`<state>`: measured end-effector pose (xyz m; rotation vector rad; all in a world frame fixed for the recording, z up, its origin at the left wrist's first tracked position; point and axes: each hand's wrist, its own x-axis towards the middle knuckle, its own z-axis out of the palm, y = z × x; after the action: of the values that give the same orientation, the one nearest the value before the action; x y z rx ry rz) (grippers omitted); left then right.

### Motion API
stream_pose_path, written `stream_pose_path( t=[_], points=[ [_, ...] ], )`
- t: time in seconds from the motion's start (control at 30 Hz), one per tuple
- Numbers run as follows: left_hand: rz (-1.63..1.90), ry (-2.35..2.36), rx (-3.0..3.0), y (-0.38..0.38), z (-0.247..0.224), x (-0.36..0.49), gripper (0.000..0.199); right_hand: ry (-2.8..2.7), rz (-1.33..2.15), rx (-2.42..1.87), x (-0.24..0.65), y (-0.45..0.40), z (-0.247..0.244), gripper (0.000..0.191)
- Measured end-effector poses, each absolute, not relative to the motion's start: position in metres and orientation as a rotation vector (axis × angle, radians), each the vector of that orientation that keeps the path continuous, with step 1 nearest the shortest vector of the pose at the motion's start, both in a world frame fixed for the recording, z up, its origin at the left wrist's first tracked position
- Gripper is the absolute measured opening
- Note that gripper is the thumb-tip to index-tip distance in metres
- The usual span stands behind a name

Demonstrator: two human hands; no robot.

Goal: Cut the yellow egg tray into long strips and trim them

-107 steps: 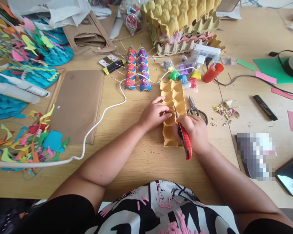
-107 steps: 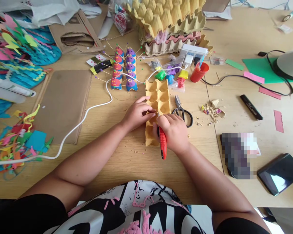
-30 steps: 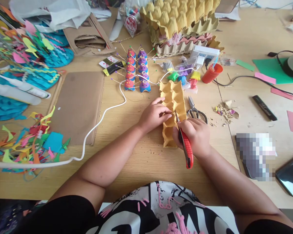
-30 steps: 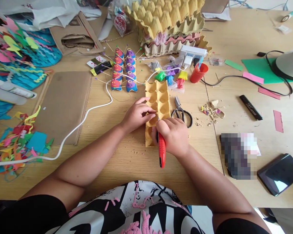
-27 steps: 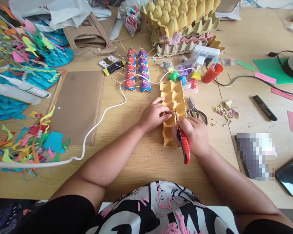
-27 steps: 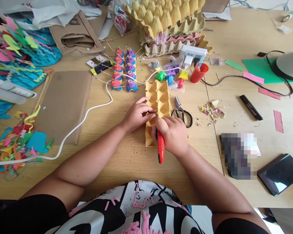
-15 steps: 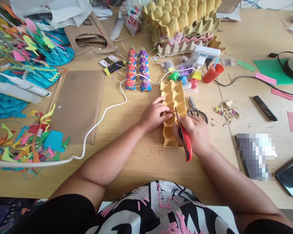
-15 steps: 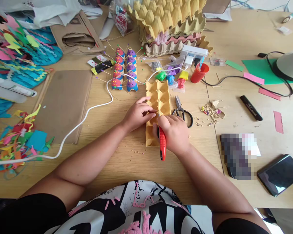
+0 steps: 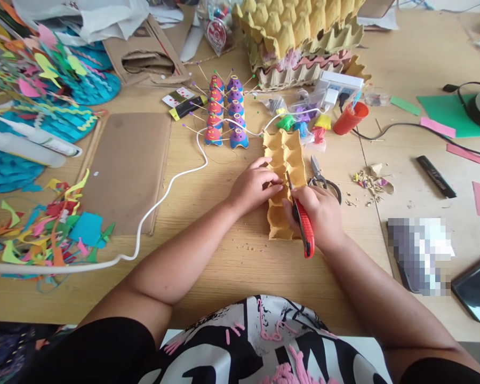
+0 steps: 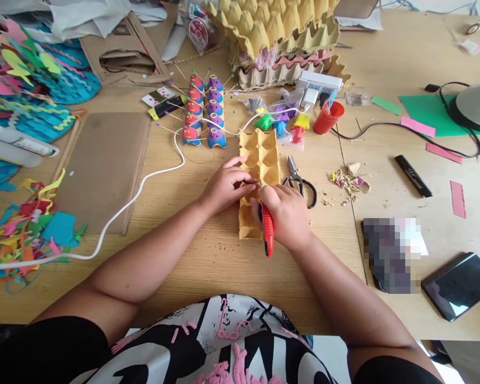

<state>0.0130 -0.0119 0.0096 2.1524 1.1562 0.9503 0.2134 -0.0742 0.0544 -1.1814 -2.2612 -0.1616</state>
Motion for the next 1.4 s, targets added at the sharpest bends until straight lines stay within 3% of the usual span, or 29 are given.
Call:
stream_pose_path(
  t=[1.4],
  points=[
    [0.982, 1.129, 2.165, -0.0119, 0.0096, 0.0126, 0.011, -2.197, -0.237, -1.067, 0.2112, -0.0796, 0.0587, 0.017]
  ],
)
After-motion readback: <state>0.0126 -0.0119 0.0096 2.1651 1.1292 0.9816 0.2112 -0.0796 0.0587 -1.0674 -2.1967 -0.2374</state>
